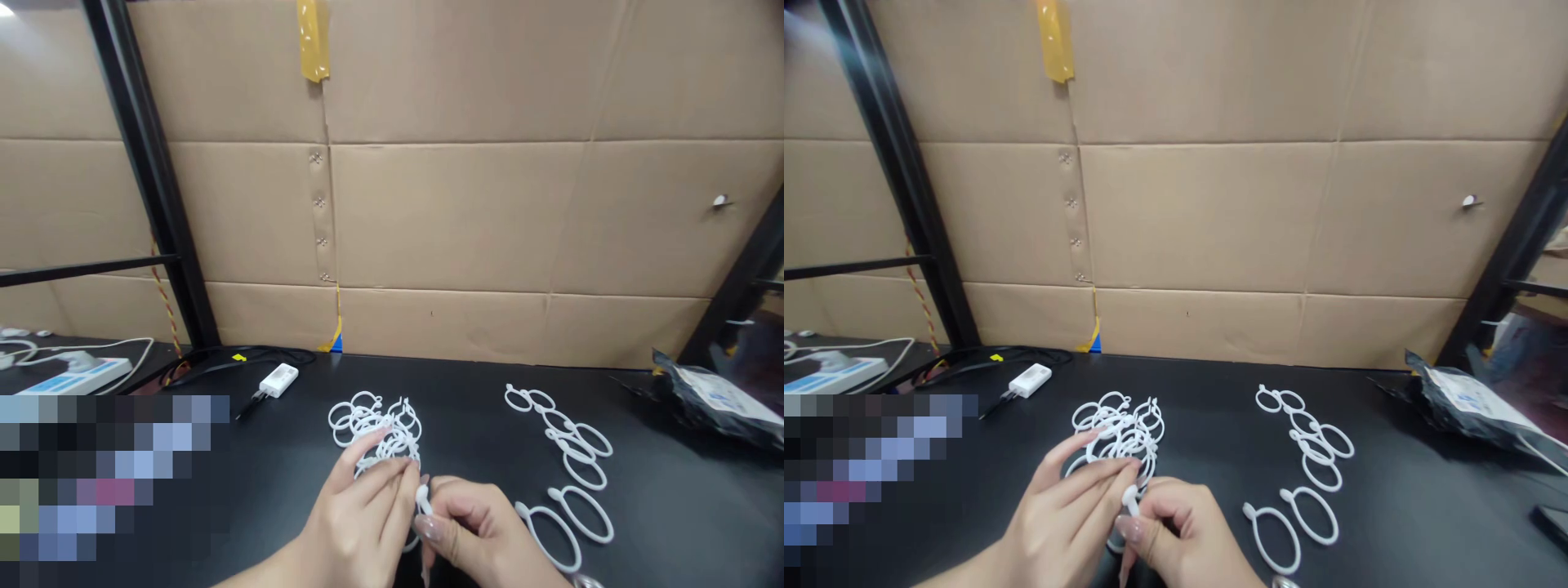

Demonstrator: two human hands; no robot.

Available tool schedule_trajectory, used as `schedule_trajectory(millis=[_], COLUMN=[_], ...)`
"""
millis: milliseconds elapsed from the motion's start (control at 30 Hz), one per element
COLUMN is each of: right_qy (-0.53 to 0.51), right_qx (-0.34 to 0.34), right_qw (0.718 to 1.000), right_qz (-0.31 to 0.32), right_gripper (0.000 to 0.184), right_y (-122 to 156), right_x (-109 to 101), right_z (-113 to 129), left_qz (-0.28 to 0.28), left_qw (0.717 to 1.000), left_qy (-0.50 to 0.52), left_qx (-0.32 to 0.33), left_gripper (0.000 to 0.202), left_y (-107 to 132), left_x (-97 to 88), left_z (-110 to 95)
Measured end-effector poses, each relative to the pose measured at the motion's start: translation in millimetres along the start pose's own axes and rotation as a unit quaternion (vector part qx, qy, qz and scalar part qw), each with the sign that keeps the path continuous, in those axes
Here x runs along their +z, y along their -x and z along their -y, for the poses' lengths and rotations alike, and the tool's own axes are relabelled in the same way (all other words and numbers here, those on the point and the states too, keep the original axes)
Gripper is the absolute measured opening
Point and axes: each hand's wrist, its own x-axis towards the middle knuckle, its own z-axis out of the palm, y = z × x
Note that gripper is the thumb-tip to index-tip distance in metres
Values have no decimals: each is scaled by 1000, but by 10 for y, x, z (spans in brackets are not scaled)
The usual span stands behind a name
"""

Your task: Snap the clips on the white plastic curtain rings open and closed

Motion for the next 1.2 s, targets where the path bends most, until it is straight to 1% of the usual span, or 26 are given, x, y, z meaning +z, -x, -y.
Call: schedule_trajectory(millis=[100,200,267,400,533,600,700,800,900,933,1000,1033,1067,1100,1133,1200], right_qy=[-8,-27,-28,-20,-8,24,53,30,41,54,96,124,173,255,353,413], right_qx=[7,29,36,40,31,19,-3,-4,20,31,50,54,60,63,75,105], right_qw=[1000,999,999,999,999,1000,999,999,999,998,991,983,969,944,901,861], right_qz=[10,23,27,5,-2,3,11,11,0,-17,-78,-127,-164,-202,-243,-276], right_gripper=[45,46,47,46,46,45,44,38,26,23,28,34,38,40,40,32], right_y=[9,17,19,2,-19,-16,10,38,24,3,-62,-100,-138,-171,-197,-220], right_x=[3,-7,-16,-21,-30,-45,-76,-98,-145,-188,-352,-477,-630,-805,-994,-1366], right_z=[-23,-73,-98,-93,-24,24,91,127,141,147,161,163,158,143,116,23], left_qz=[-11,-16,-2,25,49,51,39,50,60,56,58,69,84,87,89,86], left_qw=[1000,999,999,999,994,990,986,977,972,973,976,977,976,977,977,977], left_qy=[-7,12,21,37,68,76,88,125,131,121,91,75,61,45,30,21], left_qx=[26,28,24,-24,-75,-104,-138,-163,-188,-189,-189,-189,-191,-189,-190,-194], left_gripper=[29,30,30,26,23,21,23,22,20,20,20,19,18,16,14,10], left_y=[52,76,68,36,-22,-71,-148,-193,-189,-179,-152,-135,-118,-100,-81,-48], left_x=[46,80,81,49,11,-11,-54,-86,-83,-75,-53,-40,-26,-12,1,24], left_z=[-7,-15,-22,-32,-4,25,55,48,58,79,152,201,255,309,359,440])
